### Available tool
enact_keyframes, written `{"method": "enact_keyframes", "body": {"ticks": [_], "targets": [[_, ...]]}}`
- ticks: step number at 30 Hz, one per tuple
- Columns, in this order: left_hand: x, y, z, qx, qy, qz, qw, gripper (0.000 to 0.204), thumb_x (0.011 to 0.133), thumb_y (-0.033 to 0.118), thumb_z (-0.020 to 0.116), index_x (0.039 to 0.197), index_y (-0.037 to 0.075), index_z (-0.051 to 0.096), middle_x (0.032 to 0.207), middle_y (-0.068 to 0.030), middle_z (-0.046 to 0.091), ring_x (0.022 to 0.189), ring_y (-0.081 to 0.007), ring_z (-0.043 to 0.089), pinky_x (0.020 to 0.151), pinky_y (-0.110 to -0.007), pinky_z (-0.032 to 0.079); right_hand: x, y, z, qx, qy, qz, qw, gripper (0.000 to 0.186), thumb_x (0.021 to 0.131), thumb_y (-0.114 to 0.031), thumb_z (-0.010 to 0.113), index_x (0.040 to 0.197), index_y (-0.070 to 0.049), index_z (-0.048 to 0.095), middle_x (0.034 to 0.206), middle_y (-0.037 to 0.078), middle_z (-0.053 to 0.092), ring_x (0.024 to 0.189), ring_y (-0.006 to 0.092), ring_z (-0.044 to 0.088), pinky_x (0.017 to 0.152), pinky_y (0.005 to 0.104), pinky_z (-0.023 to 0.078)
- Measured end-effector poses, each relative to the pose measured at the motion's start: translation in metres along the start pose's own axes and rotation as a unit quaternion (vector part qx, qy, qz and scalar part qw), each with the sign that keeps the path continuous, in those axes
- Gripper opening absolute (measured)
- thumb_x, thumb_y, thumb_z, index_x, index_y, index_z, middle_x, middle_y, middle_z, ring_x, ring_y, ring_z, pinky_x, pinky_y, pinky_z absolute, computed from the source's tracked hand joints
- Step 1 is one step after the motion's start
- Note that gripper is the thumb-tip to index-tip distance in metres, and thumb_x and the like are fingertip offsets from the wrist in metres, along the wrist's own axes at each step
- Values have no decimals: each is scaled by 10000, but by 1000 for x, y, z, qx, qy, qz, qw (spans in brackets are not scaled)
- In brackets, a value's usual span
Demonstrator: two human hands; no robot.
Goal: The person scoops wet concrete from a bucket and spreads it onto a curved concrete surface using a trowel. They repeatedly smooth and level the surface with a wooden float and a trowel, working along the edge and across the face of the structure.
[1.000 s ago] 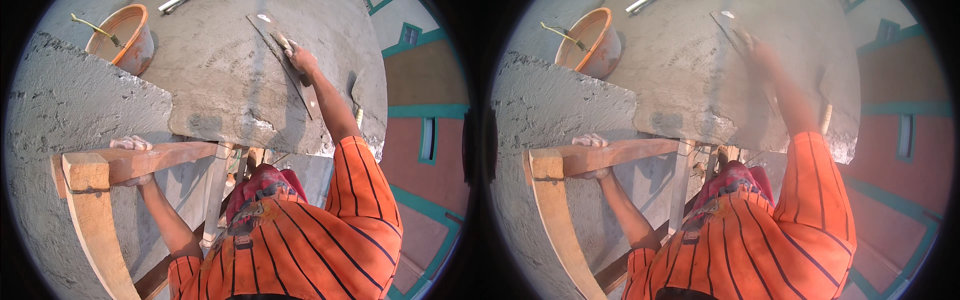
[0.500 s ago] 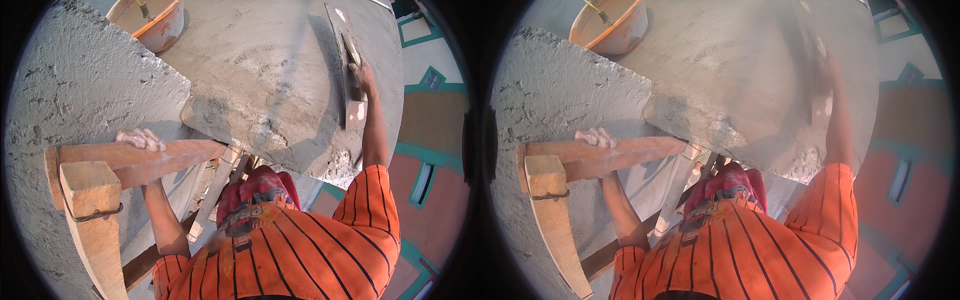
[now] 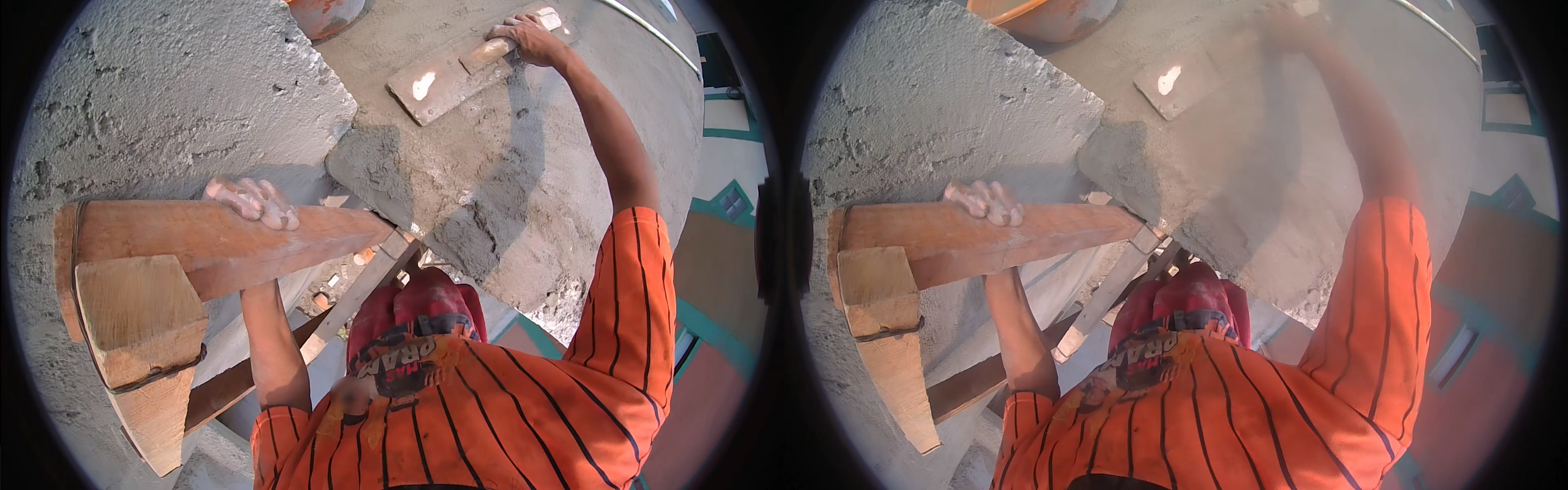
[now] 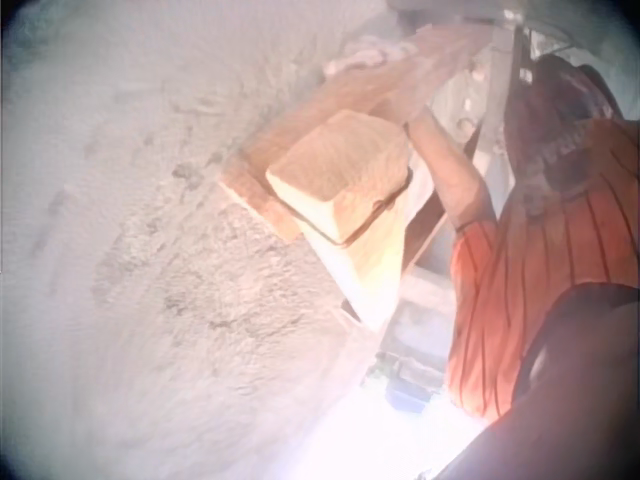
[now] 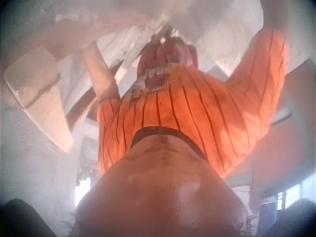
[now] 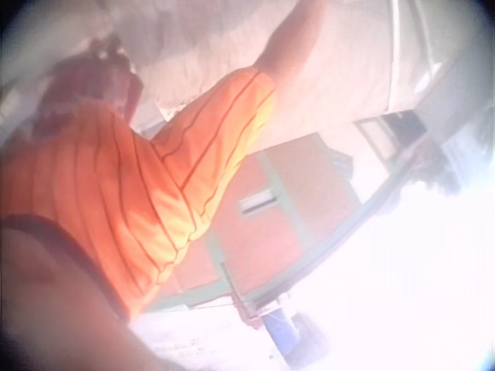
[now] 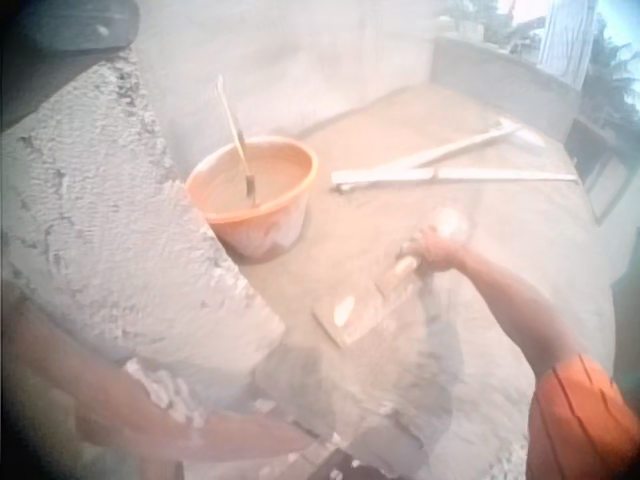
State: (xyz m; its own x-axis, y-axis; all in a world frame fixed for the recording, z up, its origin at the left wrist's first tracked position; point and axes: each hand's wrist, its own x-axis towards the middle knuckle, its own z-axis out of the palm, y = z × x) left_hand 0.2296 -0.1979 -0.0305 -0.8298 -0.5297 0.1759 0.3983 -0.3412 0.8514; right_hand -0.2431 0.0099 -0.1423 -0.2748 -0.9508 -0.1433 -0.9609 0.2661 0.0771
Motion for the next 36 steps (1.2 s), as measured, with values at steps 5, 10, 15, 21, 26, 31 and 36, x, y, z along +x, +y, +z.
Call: {"method": "enact_keyframes", "body": {"ticks": [5, 10, 15, 21, 26, 31, 36], "targets": [[-5, -2, -2, 1, 40, -43, 998, 221, 943, 323, 417, 800, 168, 350, 725, 17, 382, 592, -139, 358, 525, -328, 379, 57, 4, 31, -45, -21, -96, 994, 455, 710, -323, 689, 1151, -252, 605, 1013, 77, 622, 983, 312, 566, 865, 477, 410], [4, 2, 9, -16, -7, -16, 1000, 248, 959, 303, 411, 765, 154, 367, 658, 4, 399, 557, -152, 413, 504, -321, 412, 61, -13, 25, 2, 1, -117, 993, 452, 690, -279, 707, 1130, -239, 612, 1105, 85, 586, 1048, 323, 530, 914, 507, 389], [8, 2, 12, 31, 16, 15, 999, 262, 963, 328, 409, 764, 159, 377, 607, -7, 408, 511, -161, 405, 470, -323, 407, 46, -16, 18, 11, 17, -122, 992, 463, 663, -246, 719, 1113, -226, 615, 1092, 91, 559, 1083, 327, 503, 969, 509, 354], [7, 2, 18, 27, 33, 3, 999, 245, 958, 311, 400, 760, 177, 345, 617, 12, 366, 498, -145, 356, 470, -300, 372, 47, -49, 25, 42, 48, -163, 985, 438, 659, -241, 703, 1087, -218, 610, 1054, 80, 564, 1045, 312, 515, 935, 485, 367], [2, 0, 0, -31, -9, -34, 999, 251, 940, 272, 399, 734, 189, 282, 633, 35, 298, 516, -128, 288, 462, -297, 301, 44, -49, 15, 6, 39, -146, 988, 452, 640, -235, 712, 1082, -233, 615, 1065, 54, 561, 1063, 307, 491, 913, 507, 382], [7, 0, 11, 23, 14, -23, 999, 251, 925, 245, 402, 728, 215, 251, 652, 43, 252, 524, -123, 238, 463, -296, 241, 58, -92, 33, 72, 69, -175, 980, 441, 652, -206, 683, 1085, -250, 613, 1059, 60, 566, 1025, 308, 518, 923, 517, 375], [8, -2, -2, 25, -24, -27, 999, 251, 930, 255, 414, 732, 215, 264, 648, 42, 277, 514, -122, 255, 460, -280, 261, 61, -121, 19, 30, 58, -174, 983, 442, 655, -230, 686, 1089, -269, 616, 1034, 57, 580, 1019, 295, 531, 955, 512, 366]]}}
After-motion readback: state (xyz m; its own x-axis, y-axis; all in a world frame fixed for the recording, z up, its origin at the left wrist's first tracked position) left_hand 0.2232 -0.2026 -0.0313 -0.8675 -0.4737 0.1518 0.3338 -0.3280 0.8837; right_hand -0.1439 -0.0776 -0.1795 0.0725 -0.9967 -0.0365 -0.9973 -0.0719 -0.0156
